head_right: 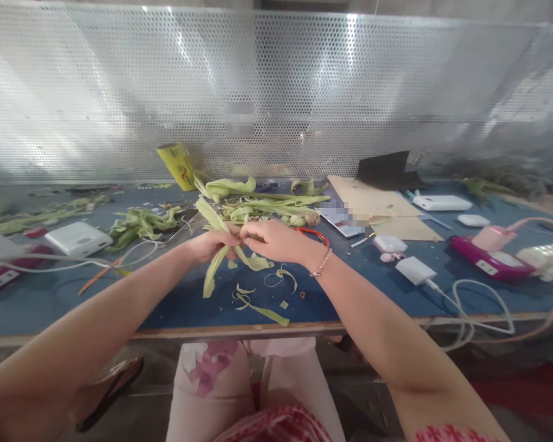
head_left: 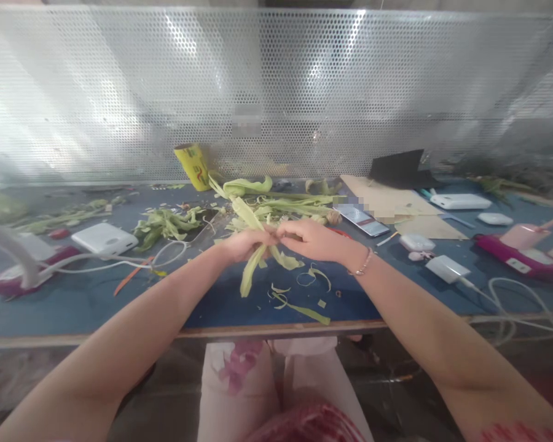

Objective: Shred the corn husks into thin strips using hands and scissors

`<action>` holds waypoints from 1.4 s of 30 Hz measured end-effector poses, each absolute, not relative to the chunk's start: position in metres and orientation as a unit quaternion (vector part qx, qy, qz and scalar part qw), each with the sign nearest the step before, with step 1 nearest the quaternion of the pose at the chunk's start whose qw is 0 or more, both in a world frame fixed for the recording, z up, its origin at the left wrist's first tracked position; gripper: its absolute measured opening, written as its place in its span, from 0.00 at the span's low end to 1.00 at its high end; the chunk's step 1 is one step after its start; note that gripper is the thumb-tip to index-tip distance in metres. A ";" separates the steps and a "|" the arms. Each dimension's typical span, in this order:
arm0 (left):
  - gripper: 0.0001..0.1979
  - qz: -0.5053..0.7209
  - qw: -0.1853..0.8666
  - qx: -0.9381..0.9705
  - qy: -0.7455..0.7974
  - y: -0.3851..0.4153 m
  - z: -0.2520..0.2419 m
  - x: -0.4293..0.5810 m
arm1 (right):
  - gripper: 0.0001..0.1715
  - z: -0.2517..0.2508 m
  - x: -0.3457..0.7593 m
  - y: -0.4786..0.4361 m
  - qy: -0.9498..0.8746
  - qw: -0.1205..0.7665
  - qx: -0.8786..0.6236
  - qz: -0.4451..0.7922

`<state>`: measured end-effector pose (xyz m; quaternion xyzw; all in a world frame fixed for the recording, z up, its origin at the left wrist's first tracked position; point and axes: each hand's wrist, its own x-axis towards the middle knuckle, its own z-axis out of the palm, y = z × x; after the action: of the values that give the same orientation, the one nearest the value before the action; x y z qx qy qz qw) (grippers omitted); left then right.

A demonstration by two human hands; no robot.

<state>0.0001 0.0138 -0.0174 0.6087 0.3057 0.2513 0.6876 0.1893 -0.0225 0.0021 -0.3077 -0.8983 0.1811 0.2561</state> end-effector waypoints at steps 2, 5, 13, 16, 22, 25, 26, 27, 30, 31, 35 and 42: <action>0.06 0.227 0.690 0.617 0.303 0.015 -0.018 -0.002 | 0.08 0.004 0.189 -0.024 -0.903 0.251 -0.296 0.184; 0.06 0.214 0.693 0.622 0.294 0.014 -0.017 -0.002 | 0.09 0.006 0.189 -0.027 -0.907 0.246 -0.291 0.178; 0.07 0.225 0.736 0.589 0.249 0.009 -0.011 -0.004 | 0.08 0.008 0.194 -0.026 -0.891 0.277 -0.316 0.173; 0.08 0.262 0.735 0.572 0.253 0.011 -0.011 -0.005 | 0.08 0.004 0.195 -0.021 -0.878 0.305 -0.333 0.158; 0.08 0.361 0.719 0.539 0.249 0.010 -0.009 0.001 | 0.05 0.001 0.193 -0.016 -0.830 0.458 -0.312 -0.057; 0.09 0.400 0.693 0.560 0.216 0.007 -0.010 0.006 | 0.05 -0.001 0.191 -0.016 -0.835 0.462 -0.296 -0.036; 0.10 0.411 0.679 0.571 0.211 0.007 -0.011 0.007 | 0.07 -0.003 0.190 -0.015 -0.836 0.461 -0.297 -0.019; 0.11 0.422 0.662 0.581 0.212 0.007 -0.012 0.008 | 0.08 -0.004 0.189 -0.015 -0.836 0.460 -0.300 -0.003; 0.14 0.440 0.619 0.603 0.243 0.009 -0.017 0.010 | 0.11 -0.009 0.188 -0.012 -0.835 0.455 -0.309 0.018; 0.15 0.443 0.611 0.606 0.253 0.010 -0.019 0.011 | 0.12 -0.011 0.187 -0.011 -0.837 0.452 -0.308 0.018; 0.16 0.449 0.597 0.612 0.260 0.013 -0.022 0.012 | 0.13 -0.011 0.188 -0.010 -0.844 0.448 -0.293 0.027; 0.15 0.436 0.533 0.644 0.332 0.021 -0.031 0.004 | 0.07 -0.007 0.187 -0.015 -0.843 0.447 -0.300 0.010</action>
<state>0.0044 0.0212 -0.0309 0.6442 0.3322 0.4361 0.5334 0.1869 -0.0146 -0.0072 -0.3000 -0.8426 0.0095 0.4471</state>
